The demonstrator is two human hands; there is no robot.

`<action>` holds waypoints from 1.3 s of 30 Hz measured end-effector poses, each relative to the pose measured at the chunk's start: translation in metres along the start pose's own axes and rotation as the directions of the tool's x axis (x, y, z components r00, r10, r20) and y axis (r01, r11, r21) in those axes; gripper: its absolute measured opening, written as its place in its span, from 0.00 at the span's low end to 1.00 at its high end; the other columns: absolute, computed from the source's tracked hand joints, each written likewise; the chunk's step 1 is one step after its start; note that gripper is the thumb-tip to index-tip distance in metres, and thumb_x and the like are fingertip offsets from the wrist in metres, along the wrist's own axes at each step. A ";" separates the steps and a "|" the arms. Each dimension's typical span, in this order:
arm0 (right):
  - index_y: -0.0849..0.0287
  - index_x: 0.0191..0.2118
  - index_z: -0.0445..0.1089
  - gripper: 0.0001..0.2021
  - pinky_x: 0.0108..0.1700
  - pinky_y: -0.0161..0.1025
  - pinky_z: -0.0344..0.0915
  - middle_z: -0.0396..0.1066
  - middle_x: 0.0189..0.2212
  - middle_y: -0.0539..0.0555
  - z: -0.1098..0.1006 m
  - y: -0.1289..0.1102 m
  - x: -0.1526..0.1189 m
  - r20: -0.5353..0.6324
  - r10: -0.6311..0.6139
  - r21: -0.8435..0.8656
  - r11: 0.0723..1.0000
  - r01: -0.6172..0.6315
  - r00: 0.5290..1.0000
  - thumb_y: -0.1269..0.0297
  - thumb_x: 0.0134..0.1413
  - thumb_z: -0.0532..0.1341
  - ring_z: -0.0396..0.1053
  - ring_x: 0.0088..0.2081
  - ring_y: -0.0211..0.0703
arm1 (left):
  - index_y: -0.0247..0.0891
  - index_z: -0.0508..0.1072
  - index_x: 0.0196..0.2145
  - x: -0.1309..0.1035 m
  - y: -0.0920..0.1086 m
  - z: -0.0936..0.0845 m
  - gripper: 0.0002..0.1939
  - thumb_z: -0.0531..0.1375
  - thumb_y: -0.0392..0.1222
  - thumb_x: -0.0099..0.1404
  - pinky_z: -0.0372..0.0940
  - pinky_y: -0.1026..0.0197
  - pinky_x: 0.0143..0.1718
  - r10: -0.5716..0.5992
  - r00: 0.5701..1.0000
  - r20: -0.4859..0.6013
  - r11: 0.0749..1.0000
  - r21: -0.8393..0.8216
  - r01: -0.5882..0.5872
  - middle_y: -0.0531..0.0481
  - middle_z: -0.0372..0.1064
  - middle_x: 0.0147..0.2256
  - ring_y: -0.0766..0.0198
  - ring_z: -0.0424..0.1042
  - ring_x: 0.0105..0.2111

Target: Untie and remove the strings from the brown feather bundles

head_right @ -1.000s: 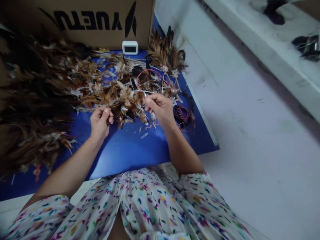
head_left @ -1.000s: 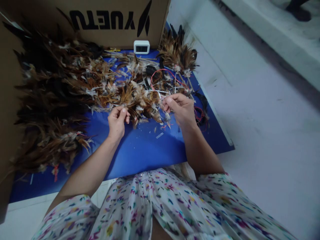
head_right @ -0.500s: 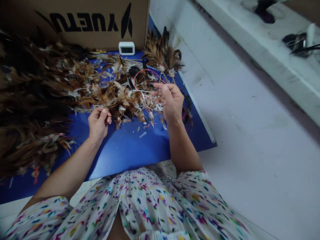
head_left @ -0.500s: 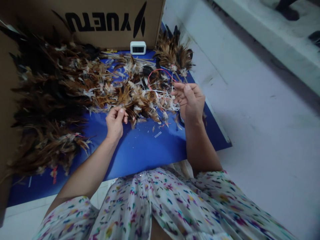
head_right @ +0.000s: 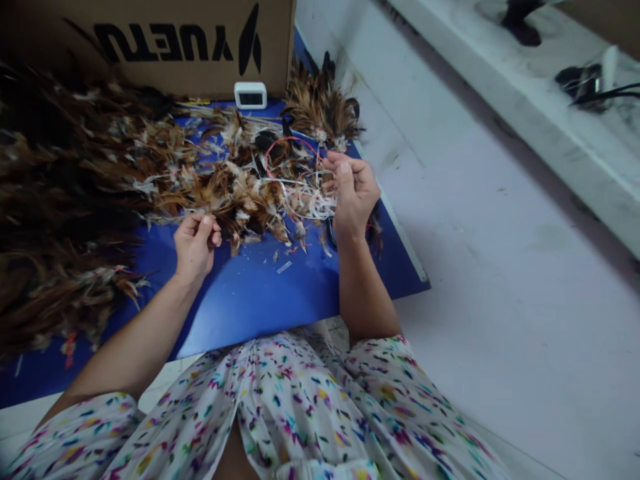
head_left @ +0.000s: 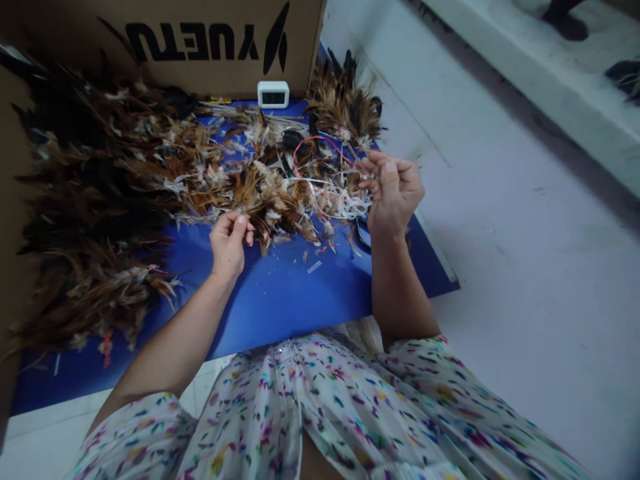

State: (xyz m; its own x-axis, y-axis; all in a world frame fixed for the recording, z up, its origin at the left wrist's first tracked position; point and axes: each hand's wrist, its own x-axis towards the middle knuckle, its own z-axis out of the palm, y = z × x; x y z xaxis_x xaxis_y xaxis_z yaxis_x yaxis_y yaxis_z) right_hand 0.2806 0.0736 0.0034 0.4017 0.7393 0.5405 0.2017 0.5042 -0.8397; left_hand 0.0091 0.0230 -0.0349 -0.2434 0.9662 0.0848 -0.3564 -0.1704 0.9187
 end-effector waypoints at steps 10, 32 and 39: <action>0.57 0.41 0.71 0.22 0.43 0.45 0.73 0.73 0.37 0.54 -0.016 0.030 0.009 -0.070 -0.141 -0.272 0.955 0.118 0.987 0.43 0.66 0.52 0.75 0.40 0.43 | 0.37 0.68 0.29 -0.004 0.001 -0.001 0.23 0.73 0.55 0.52 0.57 0.70 0.15 0.068 0.998 0.004 0.998 0.014 -0.068 0.58 0.68 0.22 0.75 0.62 0.15; 0.59 0.39 0.77 0.09 0.45 0.43 0.67 0.77 0.36 0.57 0.027 -0.010 -0.047 0.637 0.146 -0.657 0.616 0.435 0.757 0.62 0.64 0.59 0.73 0.42 0.49 | 0.36 0.68 0.27 -0.008 0.005 0.003 0.23 0.74 0.54 0.52 0.57 0.69 0.15 0.043 0.997 0.058 0.999 0.010 -0.044 0.56 0.70 0.21 0.74 0.62 0.14; 0.60 0.42 0.77 0.09 0.39 0.43 0.63 0.77 0.42 0.60 0.034 -0.016 -0.048 0.633 0.335 -0.743 0.516 0.426 0.698 0.63 0.62 0.61 0.73 0.43 0.53 | 0.36 0.68 0.27 -0.008 0.005 0.002 0.22 0.74 0.54 0.52 0.57 0.69 0.15 0.033 0.997 0.064 0.999 0.009 -0.034 0.56 0.70 0.21 0.74 0.62 0.14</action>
State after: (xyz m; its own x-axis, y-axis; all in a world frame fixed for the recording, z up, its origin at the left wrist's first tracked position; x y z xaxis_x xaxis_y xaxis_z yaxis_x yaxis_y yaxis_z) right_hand 0.2275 0.0450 -0.0069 -0.2174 0.9674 0.1301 0.9391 0.2437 -0.2425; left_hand 0.0114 0.0152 -0.0304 -0.1967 0.9704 0.1402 -0.3394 -0.2015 0.9188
